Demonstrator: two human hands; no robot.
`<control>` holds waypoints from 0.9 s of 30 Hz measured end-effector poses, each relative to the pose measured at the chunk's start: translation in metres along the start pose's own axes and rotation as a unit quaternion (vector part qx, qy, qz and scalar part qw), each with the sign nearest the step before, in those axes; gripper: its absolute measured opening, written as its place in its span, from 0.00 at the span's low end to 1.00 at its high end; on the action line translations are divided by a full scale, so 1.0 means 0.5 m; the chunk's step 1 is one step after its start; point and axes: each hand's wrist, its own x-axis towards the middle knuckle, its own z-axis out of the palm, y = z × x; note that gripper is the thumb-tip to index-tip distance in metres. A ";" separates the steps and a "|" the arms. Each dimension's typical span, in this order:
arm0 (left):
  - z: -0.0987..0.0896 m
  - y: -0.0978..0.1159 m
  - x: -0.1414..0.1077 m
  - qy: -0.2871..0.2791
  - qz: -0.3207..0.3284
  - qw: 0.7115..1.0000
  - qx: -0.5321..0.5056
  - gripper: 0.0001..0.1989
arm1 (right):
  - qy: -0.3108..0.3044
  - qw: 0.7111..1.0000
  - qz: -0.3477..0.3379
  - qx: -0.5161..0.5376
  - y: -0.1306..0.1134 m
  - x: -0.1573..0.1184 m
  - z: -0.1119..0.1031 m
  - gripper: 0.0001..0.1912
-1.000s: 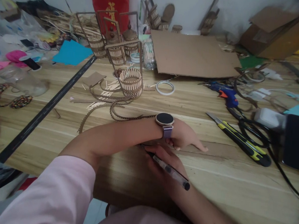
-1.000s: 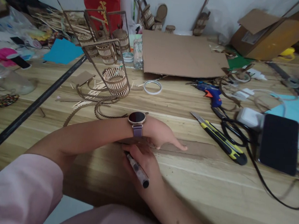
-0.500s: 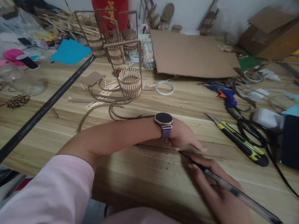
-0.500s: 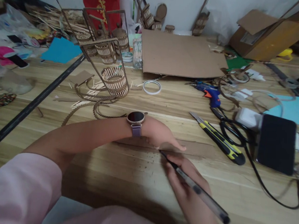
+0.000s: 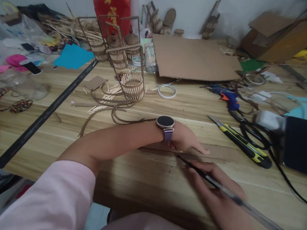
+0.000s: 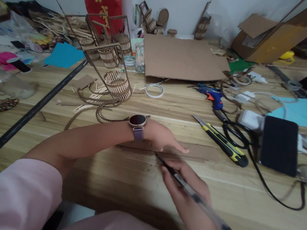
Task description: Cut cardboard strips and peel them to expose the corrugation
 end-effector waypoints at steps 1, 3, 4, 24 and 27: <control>-0.002 0.002 -0.001 -0.036 -0.002 0.999 0.004 0.48 | -0.005 1.000 -0.008 0.022 -0.010 0.005 0.020 0.09; -0.003 0.003 0.000 -0.077 -0.006 0.997 0.005 0.50 | -0.024 0.997 -0.039 0.055 -0.022 0.018 0.052 0.07; -0.003 0.002 0.001 -0.068 -0.008 0.998 0.001 0.50 | -0.027 0.996 -0.055 0.065 -0.025 0.024 0.065 0.07; -0.014 0.013 -0.012 -0.078 -0.012 0.997 -0.001 0.49 | 0.016 0.999 -0.021 0.046 0.018 0.037 0.024 0.10; -0.015 0.013 -0.013 -0.090 -0.020 0.996 -0.010 0.50 | 0.039 0.998 0.053 -0.021 0.059 0.019 -0.042 0.12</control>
